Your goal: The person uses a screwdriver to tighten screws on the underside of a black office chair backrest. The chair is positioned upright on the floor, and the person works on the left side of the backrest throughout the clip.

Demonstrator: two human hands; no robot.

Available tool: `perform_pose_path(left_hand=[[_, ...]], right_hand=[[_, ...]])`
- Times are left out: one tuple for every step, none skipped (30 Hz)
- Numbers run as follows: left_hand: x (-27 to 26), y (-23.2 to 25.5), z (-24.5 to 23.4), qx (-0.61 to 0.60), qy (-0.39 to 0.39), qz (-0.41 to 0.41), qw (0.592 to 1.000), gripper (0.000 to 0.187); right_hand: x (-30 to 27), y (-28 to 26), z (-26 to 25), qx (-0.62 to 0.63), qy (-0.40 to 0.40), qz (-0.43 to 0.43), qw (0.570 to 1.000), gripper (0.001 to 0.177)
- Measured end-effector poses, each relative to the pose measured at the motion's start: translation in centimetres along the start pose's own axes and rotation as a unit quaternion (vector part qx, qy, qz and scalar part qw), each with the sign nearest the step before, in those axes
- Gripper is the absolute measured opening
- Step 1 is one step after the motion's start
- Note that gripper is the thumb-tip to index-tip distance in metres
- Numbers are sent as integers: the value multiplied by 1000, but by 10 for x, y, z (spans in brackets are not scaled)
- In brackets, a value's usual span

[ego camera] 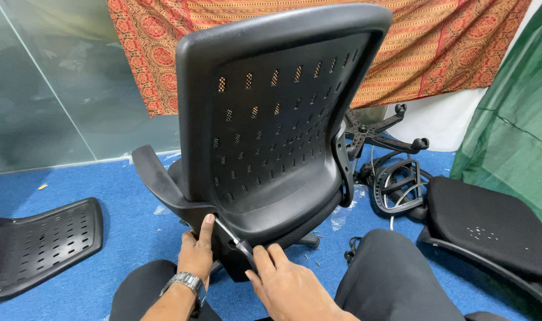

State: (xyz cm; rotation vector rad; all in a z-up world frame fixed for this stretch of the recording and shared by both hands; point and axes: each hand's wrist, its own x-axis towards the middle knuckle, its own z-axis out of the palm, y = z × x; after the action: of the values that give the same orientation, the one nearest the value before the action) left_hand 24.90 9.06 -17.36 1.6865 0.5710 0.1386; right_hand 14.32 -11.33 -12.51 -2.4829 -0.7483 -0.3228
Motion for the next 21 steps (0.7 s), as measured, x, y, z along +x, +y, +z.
perform_pose_path(left_hand=[[-2,0,-1,13,-1,6,1000,92],[-4,-1,-1,25,-3,12,1000,92],[-5,-1,-2,38,-4,17,999,92],[-5,-2,-2,29,-10,16,999,91],[-5,-2,-2,20,-17,15,1000,91],[-4,-2,-2,11,-23,15,1000,90],[-4,-3,-3,18,-22,23,999,90],[-3,-4,-3,24,-20,31,999,89],[-3,-6,-3,30,-19,39,999,88],[-2,-7,-3,21,-22,39,999,87],[0,-8,-2,11,-26,39,999,85],[1,-9,-2,1,-29,38,999,83],[2,-9,-2,6,-27,38,999,83],[3,-10,-1,11,-25,39,999,83],[4,-11,-1,16,-23,39,999,82],[5,-12,0,-6,-27,43,999,82],[6,-13,0,-27,-32,47,998,83],[7,-13,1,-48,-37,51,997,83],[8,-14,1,-26,-32,56,998,83],[8,-15,0,-3,-26,61,998,82],[8,-16,0,20,-20,66,997,82]], right_hand=[[0,0,0,-3,8,-2,1000,47],[1,-1,1,-5,17,-3,1000,48],[1,-2,2,-7,25,-5,1000,48],[1,-2,2,-1,26,0,1000,48],[1,-1,2,6,26,5,1000,48],[0,-1,2,12,27,10,1000,48],[1,-1,3,25,43,3,999,47],[1,-1,4,37,58,-4,998,47],[1,-1,4,49,74,-12,996,46],[1,0,4,61,82,-5,995,44],[2,1,5,73,90,1,993,42],[2,1,5,84,97,8,992,40],[2,2,5,92,121,-14,988,39],[2,3,3,100,144,-37,984,37],[2,3,2,108,167,-58,978,36],[1,3,1,140,144,-22,979,34],[1,2,0,171,120,16,978,33],[2,1,-2,202,96,53,973,31],[5,-1,-2,318,63,138,936,30],[11,-4,-2,426,28,219,877,29],[13,-6,-2,525,-9,296,798,28]])
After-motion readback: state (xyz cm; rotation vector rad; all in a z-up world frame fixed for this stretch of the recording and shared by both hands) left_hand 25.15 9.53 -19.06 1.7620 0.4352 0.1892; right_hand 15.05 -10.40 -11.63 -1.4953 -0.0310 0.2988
